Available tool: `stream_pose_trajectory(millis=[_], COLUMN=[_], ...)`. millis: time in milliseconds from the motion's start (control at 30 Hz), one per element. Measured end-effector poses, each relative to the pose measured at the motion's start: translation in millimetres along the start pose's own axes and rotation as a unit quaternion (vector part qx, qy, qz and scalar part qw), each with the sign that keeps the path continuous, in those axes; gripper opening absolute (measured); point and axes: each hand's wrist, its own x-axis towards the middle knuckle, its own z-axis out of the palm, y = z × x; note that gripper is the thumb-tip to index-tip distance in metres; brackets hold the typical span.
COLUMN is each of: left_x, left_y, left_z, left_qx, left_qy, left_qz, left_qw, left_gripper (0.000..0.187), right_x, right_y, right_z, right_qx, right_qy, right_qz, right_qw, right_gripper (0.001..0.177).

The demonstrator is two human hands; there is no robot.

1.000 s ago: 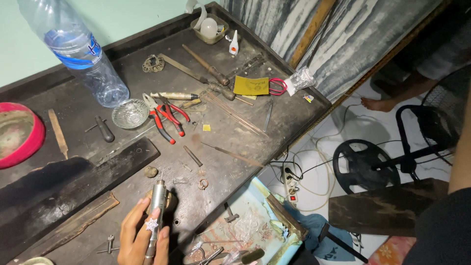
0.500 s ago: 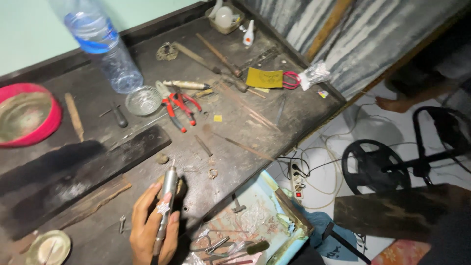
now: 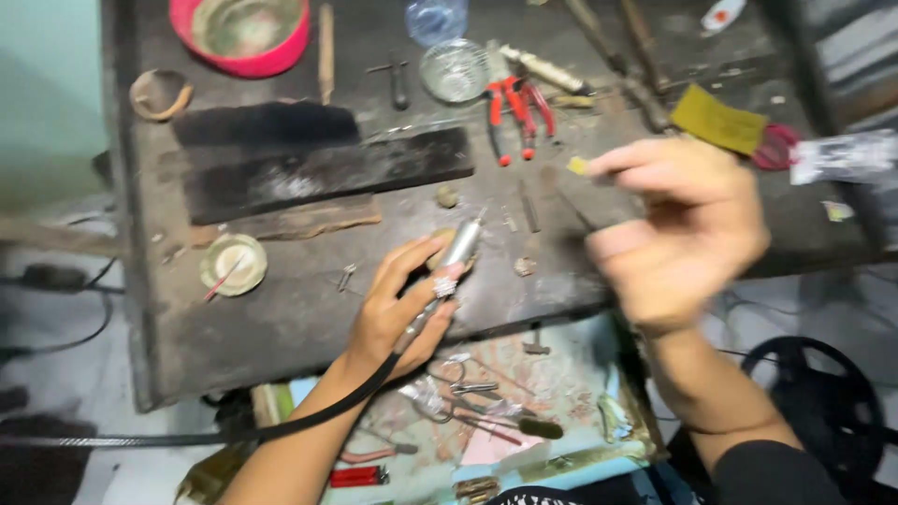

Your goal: Polishing a small jewelry component using a handheld rotary tool at a workbench

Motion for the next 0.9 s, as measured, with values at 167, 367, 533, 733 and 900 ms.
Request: stream_pose_trajectory(millis=[167,367,533,733,900], left_x=[0.3,3.5,-4.3,0.9,-4.2], left_y=[-5.0,-4.7,-10.0,-6.7,-9.1], left_z=[-0.8,-4.1,1.6,4.6,8.2], left_qx=[-0.023,-0.045,-0.027,-0.041,-0.079], left_qy=[-0.005,-0.015,-0.011,0.072,0.099], left_qz=[0.037,0.035,0.03,0.058,0.072], left_qw=[0.999,0.998,0.999,0.995,0.989], left_gripper=[0.03,0.028,0.031,0.027,0.032], right_x=[-44.5,-65.7,-70.2,-58.5,-48.8], right_y=[-8.5,10.3,11.6,-1.2,-19.1], right_z=[71.4,77.5,83.6,87.8,83.1], right_qx=[0.186,0.131,0.154,0.188,0.233], right_qy=[-0.211,-0.233,-0.224,-0.114,-0.057], right_qz=[-0.054,-0.091,-0.094,-0.051,0.028], right_qw=[0.958,0.959,0.958,0.974,0.97], right_gripper=[0.04,0.03,0.009,0.016,0.024])
